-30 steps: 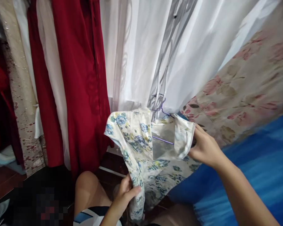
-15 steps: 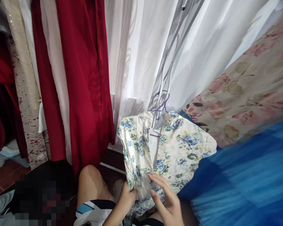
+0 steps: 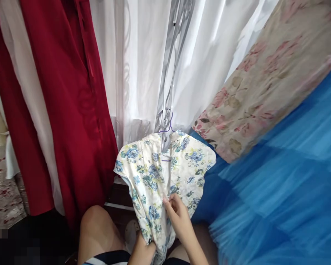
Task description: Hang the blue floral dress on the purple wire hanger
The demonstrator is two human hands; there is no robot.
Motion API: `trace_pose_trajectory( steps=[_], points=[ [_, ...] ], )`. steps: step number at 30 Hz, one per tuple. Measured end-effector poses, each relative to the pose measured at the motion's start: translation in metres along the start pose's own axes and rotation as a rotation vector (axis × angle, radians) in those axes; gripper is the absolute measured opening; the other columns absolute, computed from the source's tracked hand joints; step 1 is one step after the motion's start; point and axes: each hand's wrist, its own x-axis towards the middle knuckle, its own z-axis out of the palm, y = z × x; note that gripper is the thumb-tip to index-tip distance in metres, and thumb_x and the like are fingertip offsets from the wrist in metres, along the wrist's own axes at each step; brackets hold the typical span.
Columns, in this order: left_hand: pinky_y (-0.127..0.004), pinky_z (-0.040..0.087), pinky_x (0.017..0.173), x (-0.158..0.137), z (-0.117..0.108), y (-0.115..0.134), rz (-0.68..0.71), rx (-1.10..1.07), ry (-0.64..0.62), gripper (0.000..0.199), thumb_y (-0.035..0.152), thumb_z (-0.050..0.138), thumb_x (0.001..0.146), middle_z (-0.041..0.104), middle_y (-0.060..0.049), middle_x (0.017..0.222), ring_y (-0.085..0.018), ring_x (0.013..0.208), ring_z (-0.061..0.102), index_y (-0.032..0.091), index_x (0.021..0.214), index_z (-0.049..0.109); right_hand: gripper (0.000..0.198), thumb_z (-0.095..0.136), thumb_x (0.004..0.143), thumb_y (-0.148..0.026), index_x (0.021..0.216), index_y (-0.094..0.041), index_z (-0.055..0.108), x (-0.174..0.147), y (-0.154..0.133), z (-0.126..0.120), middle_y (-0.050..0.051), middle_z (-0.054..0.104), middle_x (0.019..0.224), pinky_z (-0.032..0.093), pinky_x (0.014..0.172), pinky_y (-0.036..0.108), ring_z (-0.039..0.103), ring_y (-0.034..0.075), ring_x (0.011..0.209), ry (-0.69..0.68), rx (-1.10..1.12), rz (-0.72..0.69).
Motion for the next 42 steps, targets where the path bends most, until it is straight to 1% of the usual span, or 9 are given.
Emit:
trace_pose_trajectory(
  steps=[3, 8, 13, 16, 19, 22, 27, 36, 42],
  points=[
    [-0.045, 0.031, 0.113, 0.005, -0.005, -0.009, 0.000, 0.018, 0.050, 0.037, 0.022, 0.070, 0.058, 0.069, -0.014, 0.115, -0.038, 0.128, 0.050, 0.019, 0.095, 0.070, 0.041, 0.053, 0.090, -0.057, 0.072, -0.022, 0.043, 0.006, -0.005, 0.002, -0.006, 0.036, 0.059, 0.031, 0.053, 0.025, 0.038, 0.014, 0.056, -0.069, -0.035, 0.019],
    [-0.046, 0.041, 0.104, 0.021, -0.027, -0.008, -0.015, -0.013, -0.054, 0.038, 0.021, 0.066, 0.061, 0.071, -0.013, 0.101, -0.037, 0.114, 0.059, 0.016, 0.098, 0.066, 0.046, 0.045, 0.094, -0.058, 0.066, -0.021, 0.044, -0.005, -0.002, 0.000, -0.005, 0.037, 0.056, 0.029, 0.055, 0.026, 0.036, 0.013, 0.055, -0.085, 0.032, 0.056],
    [-0.042, 0.043, 0.100, 0.018, -0.022, 0.023, 0.413, -0.020, 0.358, 0.049, 0.023, 0.063, 0.074, 0.055, -0.012, 0.128, -0.029, 0.118, 0.054, 0.021, 0.122, 0.050, 0.050, 0.050, 0.090, -0.062, 0.065, -0.019, 0.050, -0.018, -0.010, 0.003, -0.005, 0.036, 0.054, 0.024, 0.051, 0.026, 0.032, 0.011, 0.052, -0.162, 0.082, 0.116],
    [-0.037, 0.042, 0.101, 0.012, 0.002, 0.058, 0.594, 0.146, 0.120, 0.040, 0.019, 0.058, 0.084, 0.055, -0.010, 0.125, -0.024, 0.117, 0.054, 0.022, 0.123, 0.051, 0.050, 0.054, 0.088, -0.062, 0.064, -0.018, 0.053, -0.020, -0.024, 0.008, -0.004, 0.040, 0.053, 0.027, 0.051, 0.025, 0.035, 0.011, 0.051, -0.180, 0.104, 0.129],
    [-0.028, 0.047, 0.079, 0.015, 0.021, 0.086, 0.566, 0.275, -0.141, 0.010, 0.018, 0.053, 0.088, 0.063, -0.005, 0.090, -0.019, 0.086, 0.061, 0.019, 0.096, 0.059, 0.048, 0.058, 0.086, -0.059, 0.063, -0.017, 0.058, -0.019, -0.035, 0.008, -0.002, 0.047, 0.052, 0.031, 0.051, 0.026, 0.042, 0.012, 0.051, -0.192, 0.131, 0.140],
    [-0.025, 0.042, 0.069, 0.019, 0.026, 0.094, 0.567, 0.338, -0.138, 0.015, 0.017, 0.052, 0.089, 0.059, -0.001, 0.073, -0.016, 0.073, 0.057, 0.018, 0.075, 0.055, 0.044, 0.062, 0.085, -0.055, 0.064, -0.016, 0.062, -0.014, -0.039, 0.002, -0.001, 0.051, 0.048, 0.028, 0.048, 0.025, 0.039, 0.011, 0.045, -0.209, 0.182, 0.191],
    [-0.025, 0.042, 0.070, 0.013, 0.018, 0.089, 0.618, 0.412, -0.164, 0.016, 0.008, 0.053, 0.084, 0.062, -0.002, 0.077, -0.016, 0.076, 0.059, 0.019, 0.076, 0.062, 0.036, 0.069, 0.080, -0.049, 0.071, -0.014, 0.067, 0.021, -0.054, -0.015, -0.003, 0.046, 0.045, 0.016, 0.043, 0.024, 0.029, 0.007, 0.041, -0.115, 0.397, 0.291],
    [-0.025, 0.046, 0.072, 0.004, 0.023, 0.089, 0.654, 0.510, -0.335, 0.013, 0.010, 0.058, 0.084, 0.068, -0.004, 0.084, -0.017, 0.080, 0.064, 0.019, 0.084, 0.068, 0.022, 0.052, 0.087, -0.025, 0.072, -0.012, 0.061, 0.167, -0.179, -0.046, -0.010, 0.030, 0.046, 0.007, 0.043, 0.022, 0.018, 0.002, 0.038, -0.206, 0.402, 0.218],
    [-0.030, 0.049, 0.086, 0.025, 0.018, 0.123, 0.813, 0.449, -0.376, 0.017, 0.016, 0.059, 0.088, 0.069, -0.006, 0.101, -0.019, 0.094, 0.064, 0.021, 0.103, 0.066, 0.024, 0.066, 0.080, -0.036, 0.073, -0.012, 0.067, 0.137, -0.169, -0.028, -0.003, 0.053, 0.048, 0.022, 0.039, 0.020, 0.038, 0.006, 0.040, -0.091, 0.303, -0.072]
  ],
)
